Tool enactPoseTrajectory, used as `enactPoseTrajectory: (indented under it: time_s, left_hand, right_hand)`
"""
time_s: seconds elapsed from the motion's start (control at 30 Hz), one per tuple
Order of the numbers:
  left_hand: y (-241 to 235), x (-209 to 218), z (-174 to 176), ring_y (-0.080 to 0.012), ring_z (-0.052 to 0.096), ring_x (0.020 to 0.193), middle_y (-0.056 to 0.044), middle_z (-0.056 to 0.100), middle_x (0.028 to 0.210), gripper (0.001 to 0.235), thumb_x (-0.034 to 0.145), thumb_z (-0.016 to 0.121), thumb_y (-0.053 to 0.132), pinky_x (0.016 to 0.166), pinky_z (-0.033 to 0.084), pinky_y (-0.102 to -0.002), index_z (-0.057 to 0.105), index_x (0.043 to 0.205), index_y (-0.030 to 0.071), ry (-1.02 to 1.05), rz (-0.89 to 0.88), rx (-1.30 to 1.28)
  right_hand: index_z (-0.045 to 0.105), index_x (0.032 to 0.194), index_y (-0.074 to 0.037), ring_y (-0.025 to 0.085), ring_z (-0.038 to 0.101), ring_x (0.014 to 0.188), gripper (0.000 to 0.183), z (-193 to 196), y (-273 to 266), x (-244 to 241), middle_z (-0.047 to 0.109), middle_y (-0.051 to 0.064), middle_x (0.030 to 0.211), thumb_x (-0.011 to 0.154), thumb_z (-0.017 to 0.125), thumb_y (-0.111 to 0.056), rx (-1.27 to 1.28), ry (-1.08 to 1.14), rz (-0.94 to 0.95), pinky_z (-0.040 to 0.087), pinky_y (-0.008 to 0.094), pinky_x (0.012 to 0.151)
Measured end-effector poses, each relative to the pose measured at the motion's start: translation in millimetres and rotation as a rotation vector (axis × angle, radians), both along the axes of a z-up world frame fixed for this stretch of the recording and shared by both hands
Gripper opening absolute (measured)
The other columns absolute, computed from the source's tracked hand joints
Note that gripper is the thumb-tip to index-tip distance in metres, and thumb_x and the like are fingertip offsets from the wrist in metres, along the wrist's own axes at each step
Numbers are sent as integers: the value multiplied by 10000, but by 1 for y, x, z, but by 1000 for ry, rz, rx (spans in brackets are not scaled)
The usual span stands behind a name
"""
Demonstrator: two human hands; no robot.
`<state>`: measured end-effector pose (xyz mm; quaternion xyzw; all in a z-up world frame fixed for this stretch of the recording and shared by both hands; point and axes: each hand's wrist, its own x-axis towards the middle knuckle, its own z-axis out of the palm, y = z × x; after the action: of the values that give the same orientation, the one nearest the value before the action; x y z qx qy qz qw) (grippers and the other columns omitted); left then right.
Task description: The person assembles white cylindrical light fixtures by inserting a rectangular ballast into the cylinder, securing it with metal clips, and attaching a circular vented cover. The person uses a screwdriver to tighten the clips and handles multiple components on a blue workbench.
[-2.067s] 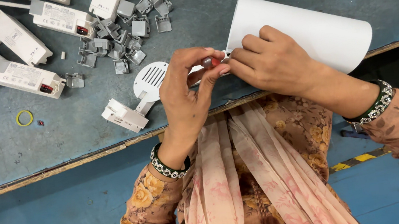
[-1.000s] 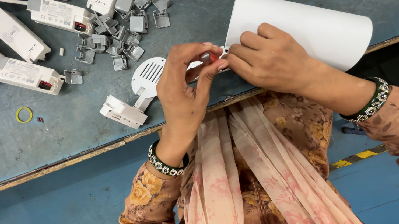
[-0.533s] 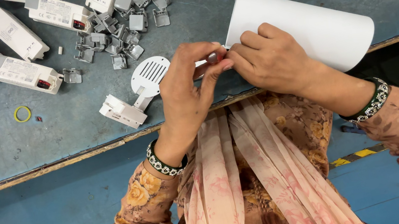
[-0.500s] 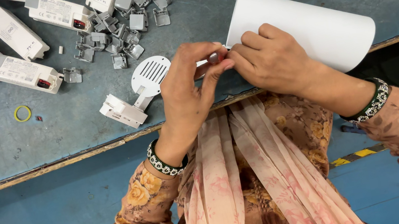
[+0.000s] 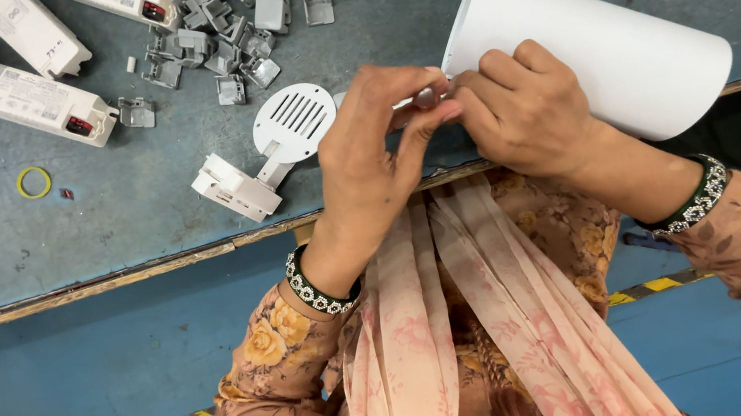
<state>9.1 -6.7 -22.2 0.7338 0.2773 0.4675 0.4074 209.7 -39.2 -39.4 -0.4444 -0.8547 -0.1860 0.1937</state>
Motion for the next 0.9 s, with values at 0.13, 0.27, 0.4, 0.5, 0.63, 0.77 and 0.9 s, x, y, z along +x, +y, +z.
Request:
enactPoseTrajectory:
  time_s: [0.13, 0.27, 0.4, 0.5, 0.63, 0.77, 0.9]
  left_hand:
    - [2, 4, -4, -122, 711, 1011, -97, 651, 1179, 307, 1019, 732, -24, 892, 624, -253, 590, 1285, 34, -21, 7, 0]
    - [14, -3, -3, -118, 725, 1054, -84, 721, 1151, 288, 1044, 706, -3, 915, 646, -263, 563, 1290, 42, -215, 9, -244]
    - [29, -19, -2, -117, 727, 1047, -91, 728, 1158, 292, 1045, 712, 5, 911, 630, -258, 547, 1284, 44, -235, 81, -185]
    - [48, -14, -5, -136, 729, 1062, -105, 732, 1181, 276, 1039, 697, 12, 910, 649, -261, 561, 1278, 33, -150, 153, -52]
    - [79, 19, -22, -142, 728, 1096, -125, 707, 1237, 233, 1084, 673, 15, 1001, 637, -275, 555, 1283, 35, -284, 139, -21]
    - [101, 39, -36, -270, 714, 1179, -207, 648, 1279, 359, 1012, 715, 78, 1017, 594, -355, 515, 1300, -2, -117, 154, -187]
    - [86, 21, -33, -453, 518, 1322, -283, 502, 1404, 622, 922, 765, 140, 1099, 449, -468, 439, 1423, -32, 284, 268, 205]
  right_hand:
    - [665, 942, -74, 170, 555, 776, 114, 5, 0, 2, 663, -1, 881, 967, 681, -184, -1, -9, 44, 380, 325, 681]
    - [677, 962, -107, 177, 593, 828, 82, 17, -8, 10, 695, -24, 931, 924, 745, -131, -134, 157, 62, 419, 348, 732]
    - [677, 1108, -93, 204, 624, 991, 237, 33, -25, 37, 725, -10, 1164, 987, 825, -233, -127, 278, -52, 438, 361, 850]
    - [638, 1252, -58, 278, 603, 1123, 489, 38, -25, 45, 678, 70, 1327, 922, 838, -358, -138, 248, -189, 427, 409, 935]
    - [545, 1406, -13, 360, 559, 1218, 854, 36, -19, 43, 568, 188, 1451, 788, 802, -544, -202, 164, -326, 419, 451, 972]
    - [512, 1471, -26, 333, 588, 1215, 922, 33, -13, 40, 587, 156, 1424, 797, 762, -603, -280, 127, -386, 427, 450, 986]
    - [509, 1471, -18, 334, 595, 1197, 958, 30, -14, 39, 590, 161, 1423, 768, 760, -619, -297, 100, -415, 429, 452, 968]
